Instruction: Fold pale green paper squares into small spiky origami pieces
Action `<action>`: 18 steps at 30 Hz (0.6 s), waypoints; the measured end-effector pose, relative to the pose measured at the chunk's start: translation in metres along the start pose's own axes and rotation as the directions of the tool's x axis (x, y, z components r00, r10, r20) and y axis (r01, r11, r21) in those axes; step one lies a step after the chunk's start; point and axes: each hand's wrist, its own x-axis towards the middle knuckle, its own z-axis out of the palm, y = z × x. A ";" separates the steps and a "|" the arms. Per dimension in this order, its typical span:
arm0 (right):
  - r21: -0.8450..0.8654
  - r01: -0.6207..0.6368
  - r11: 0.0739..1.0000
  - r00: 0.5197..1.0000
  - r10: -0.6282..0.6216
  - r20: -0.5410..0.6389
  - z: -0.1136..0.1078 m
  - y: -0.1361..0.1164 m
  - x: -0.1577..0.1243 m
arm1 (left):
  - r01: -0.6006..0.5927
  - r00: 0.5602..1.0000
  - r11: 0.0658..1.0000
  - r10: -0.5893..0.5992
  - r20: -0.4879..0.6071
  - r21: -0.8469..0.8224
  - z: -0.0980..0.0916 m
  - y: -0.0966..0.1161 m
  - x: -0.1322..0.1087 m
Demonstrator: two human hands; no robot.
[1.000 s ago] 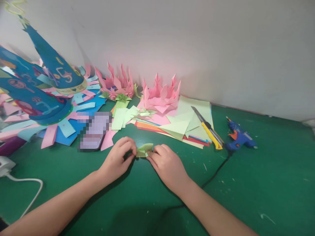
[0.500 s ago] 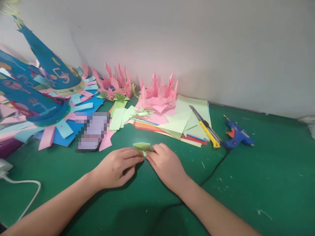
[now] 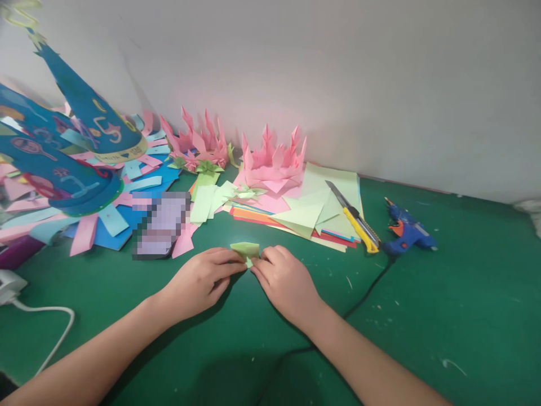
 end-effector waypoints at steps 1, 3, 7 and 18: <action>0.005 0.015 1.000 1.000 -0.015 -0.008 0.000 0.001 -0.001 | 0.006 1.000 1.000 -0.006 0.003 -0.008 0.000 0.000 0.000; 0.011 0.054 0.998 0.998 -0.053 -0.025 -0.002 0.002 -0.002 | 0.013 1.000 1.000 -0.013 0.009 -0.018 -0.001 0.000 0.001; -0.025 0.121 0.992 0.992 -0.122 -0.023 -0.003 0.000 -0.003 | 0.015 1.000 1.000 -0.014 0.026 -0.017 -0.002 0.000 0.001; 0.016 0.092 0.996 0.996 -0.092 -0.010 -0.010 0.006 -0.002 | 0.027 1.000 1.000 -0.027 0.009 -0.017 -0.004 0.000 0.001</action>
